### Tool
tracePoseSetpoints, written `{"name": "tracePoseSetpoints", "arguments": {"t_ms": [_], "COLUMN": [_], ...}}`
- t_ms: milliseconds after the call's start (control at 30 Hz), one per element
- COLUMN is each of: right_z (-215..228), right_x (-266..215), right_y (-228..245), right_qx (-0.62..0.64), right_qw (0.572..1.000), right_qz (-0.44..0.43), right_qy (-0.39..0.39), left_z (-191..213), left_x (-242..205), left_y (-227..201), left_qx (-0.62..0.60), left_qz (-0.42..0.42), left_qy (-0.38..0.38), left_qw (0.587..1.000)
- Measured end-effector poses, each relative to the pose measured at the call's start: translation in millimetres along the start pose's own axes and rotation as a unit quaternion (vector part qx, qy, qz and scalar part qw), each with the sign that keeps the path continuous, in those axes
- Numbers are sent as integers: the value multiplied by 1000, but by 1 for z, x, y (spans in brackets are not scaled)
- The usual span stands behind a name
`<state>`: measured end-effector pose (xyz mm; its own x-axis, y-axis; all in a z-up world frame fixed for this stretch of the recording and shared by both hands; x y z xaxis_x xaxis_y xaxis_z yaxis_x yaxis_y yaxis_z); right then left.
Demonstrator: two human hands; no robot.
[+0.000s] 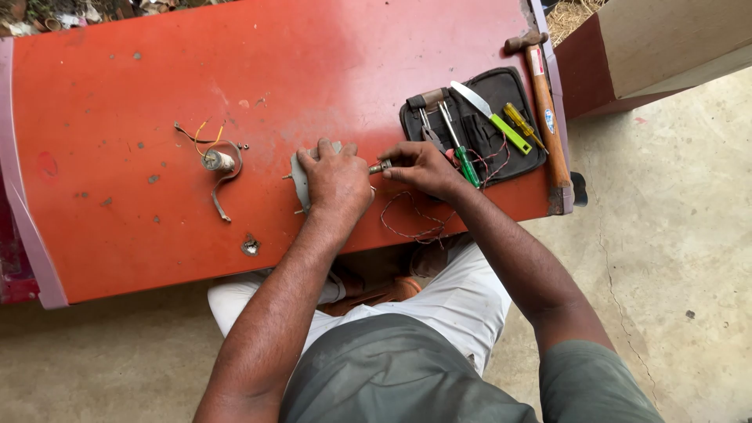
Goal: Inspecting and wiring an electric motor on a workbench.
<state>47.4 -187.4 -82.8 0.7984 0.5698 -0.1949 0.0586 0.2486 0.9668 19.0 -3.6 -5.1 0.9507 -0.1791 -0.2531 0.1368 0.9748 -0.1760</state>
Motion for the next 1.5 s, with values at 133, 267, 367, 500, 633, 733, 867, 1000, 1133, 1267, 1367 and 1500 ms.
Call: {"name": "tracePoseSetpoints", "arguments": {"t_ms": [133, 267, 367, 500, 633, 733, 867, 1000, 1133, 1267, 1367, 1500], "right_z": [3, 2, 3, 2, 2, 3, 3, 41, 35, 15, 6, 5], "right_x": [4, 2, 2, -1, 0, 3, 0, -4, -20, -9, -2, -4], "right_y": [11, 0, -9, -10, -2, -5, -12, -38, 6, 4, -4, -5], "right_qx": [1, -5, -36, -118, -127, -65, -86, -173, -123, -99, -57, -17], "right_qw": [992, 989, 998, 987, 989, 994, 994, 962, 977, 987, 991, 990], "right_qz": [-124, -135, -45, 106, 67, -89, -67, 190, 130, 71, 26, -32], "right_qy": [28, 60, 35, -27, -31, 10, 7, -98, -113, -103, -115, -137], "left_z": [-2, -3, -2, -3, 2, 0, -3, -7, 4, 0, 3, 10], "left_x": [3, 0, 1, 0, 0, 1, -3, 1, 2, -1, -9, -24], "left_y": [1, 1, 1, 0, 0, 1, 1, 2, -3, 0, 6, 22], "left_qx": [-15, -3, 3, 12, 10, 15, 5, 11, -14, 11, 15, -94], "left_qz": [-3, -2, -3, -1, 1, -2, 0, -8, -14, -3, -15, -101], "left_qy": [-3, 6, 9, 14, 29, 25, 14, 10, -8, -16, -29, -100], "left_qw": [1000, 1000, 1000, 1000, 1000, 1000, 1000, 1000, 1000, 1000, 999, 985]}}
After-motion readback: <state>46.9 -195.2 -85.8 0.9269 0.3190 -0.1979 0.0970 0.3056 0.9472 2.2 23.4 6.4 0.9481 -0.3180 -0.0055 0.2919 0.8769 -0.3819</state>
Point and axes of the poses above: each hand's wrist, its own x-axis towards the middle knuckle, its own z-axis out of the back of the hand, y = z × x, the point moved 2 cm from there along x, towards the middle knuckle, and after that the axes turned 10 degrees about -x, right-handed, at the moved point
